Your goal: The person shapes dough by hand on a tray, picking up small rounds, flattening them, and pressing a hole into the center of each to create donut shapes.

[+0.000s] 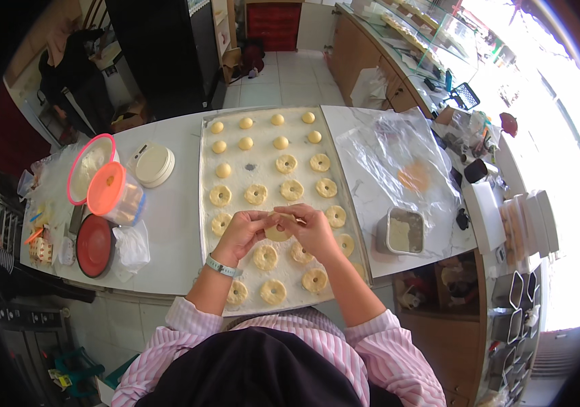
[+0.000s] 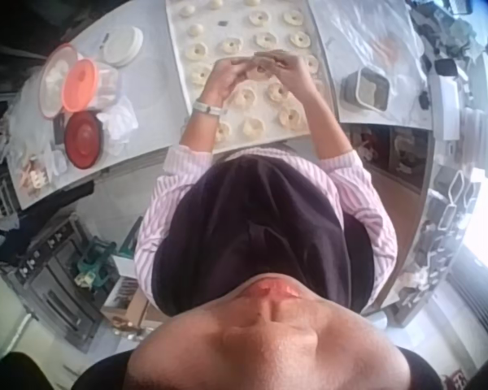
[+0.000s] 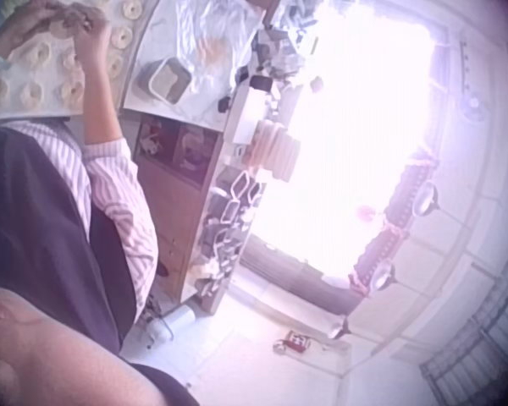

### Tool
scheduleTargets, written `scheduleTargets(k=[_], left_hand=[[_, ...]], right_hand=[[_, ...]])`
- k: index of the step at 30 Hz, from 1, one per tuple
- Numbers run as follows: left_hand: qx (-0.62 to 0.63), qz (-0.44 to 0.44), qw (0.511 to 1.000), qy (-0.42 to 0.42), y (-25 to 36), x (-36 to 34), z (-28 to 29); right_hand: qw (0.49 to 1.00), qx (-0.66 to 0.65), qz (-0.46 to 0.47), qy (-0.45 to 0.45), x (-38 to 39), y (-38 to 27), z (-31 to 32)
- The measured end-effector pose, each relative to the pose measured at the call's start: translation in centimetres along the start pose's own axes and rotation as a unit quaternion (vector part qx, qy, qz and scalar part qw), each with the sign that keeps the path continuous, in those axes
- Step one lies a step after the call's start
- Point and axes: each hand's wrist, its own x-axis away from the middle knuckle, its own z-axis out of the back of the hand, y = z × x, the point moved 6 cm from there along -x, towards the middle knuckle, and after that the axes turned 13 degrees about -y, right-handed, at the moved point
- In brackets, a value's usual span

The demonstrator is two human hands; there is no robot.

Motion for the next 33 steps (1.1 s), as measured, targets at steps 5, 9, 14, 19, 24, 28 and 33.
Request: scheduleTargets(k=[5,9,14,19,24,28,33], left_hand=[[0.008,-0.014,1.0,0.027,0.4,0.1,0.1],[0.002,-0.023,1.0,-0.02,-0.1,-0.6,0.0],[0.021,-0.006,1.0,-0.002,0.0,-0.4,-0.3],[0.006,-0.04,0.999,0.026,0.2,-0.5,0.2],[0.022,0.0,1.0,0.001,0.1,-0.7,-0.2],[0.02,-0.025,0.999,0.033,0.3,-0.8,-0.2],[0.021,-0.011,1.0,0.013,0.2,-1.2,-0.1]], right_hand=[[0.998,-0.019,-0.03,0.057,0.2,0.2,1.5],[1.0,-0.006,-0.014,0.001,-0.1,0.0,0.4],[0.998,-0.001,-0.028,0.057,0.0,-0.5,1.4],[0.999,0.016,-0.025,0.022,-0.1,0.4,1.5],[1.0,0.003,-0.012,0.012,-0.3,-0.8,1.0],[0.999,0.02,-0.031,0.017,-0.5,0.1,1.7],[0.999,0.015,-0.038,-0.011,-1.0,-0.4,1.0]])
